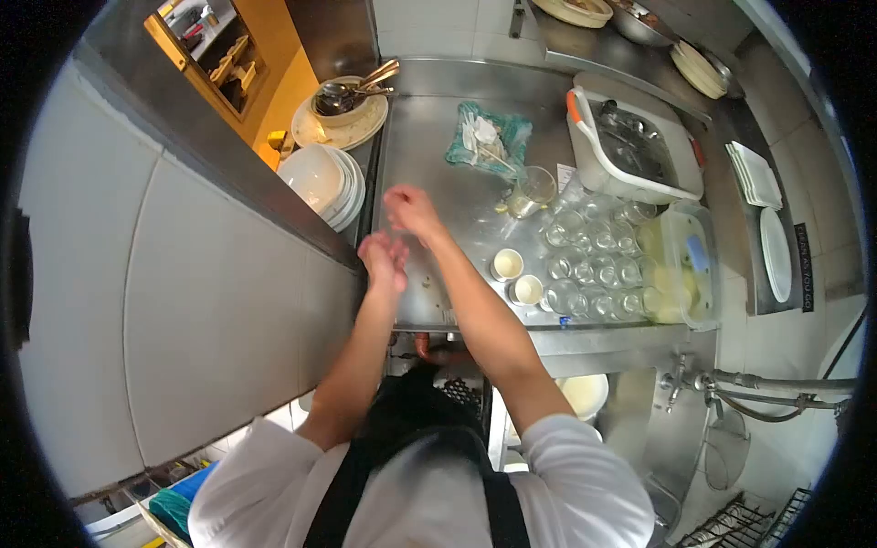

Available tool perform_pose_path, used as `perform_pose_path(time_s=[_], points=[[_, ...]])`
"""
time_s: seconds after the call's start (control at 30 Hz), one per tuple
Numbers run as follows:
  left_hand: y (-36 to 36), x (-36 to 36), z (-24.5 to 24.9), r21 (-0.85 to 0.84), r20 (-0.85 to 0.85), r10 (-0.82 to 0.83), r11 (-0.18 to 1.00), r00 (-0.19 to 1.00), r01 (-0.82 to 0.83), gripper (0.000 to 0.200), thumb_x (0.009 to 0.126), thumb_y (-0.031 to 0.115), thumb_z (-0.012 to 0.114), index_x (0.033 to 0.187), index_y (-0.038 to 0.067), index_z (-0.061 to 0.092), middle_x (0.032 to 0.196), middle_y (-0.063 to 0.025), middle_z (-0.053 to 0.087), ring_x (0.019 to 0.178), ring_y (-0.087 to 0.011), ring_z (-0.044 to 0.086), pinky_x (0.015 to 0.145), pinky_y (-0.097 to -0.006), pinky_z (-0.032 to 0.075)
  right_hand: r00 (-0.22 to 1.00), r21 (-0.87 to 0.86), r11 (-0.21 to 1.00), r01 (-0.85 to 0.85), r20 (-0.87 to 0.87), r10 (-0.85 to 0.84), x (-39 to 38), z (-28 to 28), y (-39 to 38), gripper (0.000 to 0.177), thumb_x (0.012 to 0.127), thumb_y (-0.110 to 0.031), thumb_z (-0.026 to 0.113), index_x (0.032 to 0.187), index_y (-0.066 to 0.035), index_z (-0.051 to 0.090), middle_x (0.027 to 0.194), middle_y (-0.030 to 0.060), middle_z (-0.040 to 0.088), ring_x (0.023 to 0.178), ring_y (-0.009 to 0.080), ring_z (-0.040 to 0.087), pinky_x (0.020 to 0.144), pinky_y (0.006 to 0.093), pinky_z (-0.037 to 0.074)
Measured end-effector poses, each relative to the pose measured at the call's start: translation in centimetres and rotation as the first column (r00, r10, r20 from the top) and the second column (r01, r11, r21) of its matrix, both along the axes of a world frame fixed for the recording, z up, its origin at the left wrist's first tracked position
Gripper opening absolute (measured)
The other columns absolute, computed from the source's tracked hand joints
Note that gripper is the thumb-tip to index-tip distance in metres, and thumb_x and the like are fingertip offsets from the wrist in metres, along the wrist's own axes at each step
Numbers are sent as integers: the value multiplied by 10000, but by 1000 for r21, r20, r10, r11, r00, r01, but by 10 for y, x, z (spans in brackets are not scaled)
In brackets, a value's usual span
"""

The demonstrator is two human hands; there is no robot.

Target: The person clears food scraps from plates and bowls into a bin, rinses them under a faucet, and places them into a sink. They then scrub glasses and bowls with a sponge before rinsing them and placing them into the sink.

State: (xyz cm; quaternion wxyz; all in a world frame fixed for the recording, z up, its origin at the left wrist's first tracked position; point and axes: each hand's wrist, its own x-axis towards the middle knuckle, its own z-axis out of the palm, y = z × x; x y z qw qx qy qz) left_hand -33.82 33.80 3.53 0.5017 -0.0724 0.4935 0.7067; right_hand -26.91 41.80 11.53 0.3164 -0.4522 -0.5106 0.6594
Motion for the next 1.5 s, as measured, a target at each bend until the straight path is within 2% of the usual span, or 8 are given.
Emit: perform_pose_path(time_s=[0.2, 0.3, 0.5, 0.6, 1.03, 1.1, 1.17, 1.5], points=[[-42, -5, -8, -82, -1, -83, 993, 997, 82, 527, 835, 172, 622, 1281, 196, 342, 1107, -60, 547, 930, -237, 571, 758, -421, 495, 976, -209, 964, -163, 110, 189, -72, -42, 76, 479, 896, -214, 634, 1340, -98, 495, 1092, 105, 627, 864, 254, 647, 726, 432, 591], [-51, -6, -17, -141, 17, -141, 980, 990, 142, 530, 819, 155, 629, 1273, 192, 358, 1085, -60, 557, 878, -242, 585, 746, -426, 499, 944, -191, 928, -321, -149, 296, -73, -47, 82, 568, 874, -177, 640, 1404, -109, 445, 1091, 109, 637, 823, 236, 652, 729, 417, 597], [-48, -19, -35, -63, 72, -179, 981, 981, 183, 567, 814, 154, 640, 1303, 185, 355, 1107, -85, 565, 927, -276, 588, 797, -462, 508, 915, -178, 898, -402, -40, 402, -74, -48, 89, 547, 862, -76, 611, 1385, -95, 452, 1074, 103, 642, 879, 260, 675, 738, 430, 606], [-34, -20, -24, 1, 67, -135, 991, 989, 135, 624, 828, 168, 649, 1352, 189, 312, 1198, -105, 538, 1006, -301, 567, 838, -482, 505, 912, -238, 882, -406, -164, 375, -77, -53, 88, 499, 863, -53, 598, 1346, -64, 471, 1051, 116, 648, 879, 264, 682, 736, 438, 608], [-8, -49, -24, 345, 289, -177, 936, 941, 71, 538, 792, 170, 633, 1290, 169, 431, 1354, -52, 461, 1285, -303, 402, 1077, -532, 315, 945, -294, 902, -316, -177, 274, -49, -66, 80, 510, 809, -71, 658, 1293, -24, 504, 1033, 109, 652, 869, 228, 680, 746, 364, 584], [-6, -55, -27, 441, 288, -238, 893, 927, 92, 641, 749, 161, 628, 1349, 169, 401, 1413, -38, 424, 1315, -298, 368, 1088, -550, 284, 943, -332, 901, -280, -269, 194, -44, -64, 71, 481, 756, -21, 586, 1227, 41, 511, 998, 141, 640, 844, 284, 678, 747, 426, 598], [-4, -53, -26, 424, 314, -227, 902, 922, 78, 543, 729, 148, 606, 1261, 161, 499, 1368, -19, 467, 1289, -259, 388, 1088, -524, 264, 923, -359, 897, -259, -367, 119, -43, -64, 62, 471, 741, -10, 562, 1204, 55, 512, 962, 153, 637, 827, 314, 680, 732, 465, 601], [-1, -63, -37, 406, 298, -264, 905, 917, 129, 409, 738, 101, 558, 1146, 108, 585, 1225, -40, 584, 1191, -225, 480, 1039, -507, 316, 906, -451, 880, -149, -419, -61, -32, -71, 48, 506, 675, 61, 480, 1180, 54, 473, 890, 210, 596, 739, 404, 664, 610, 605, 584]])
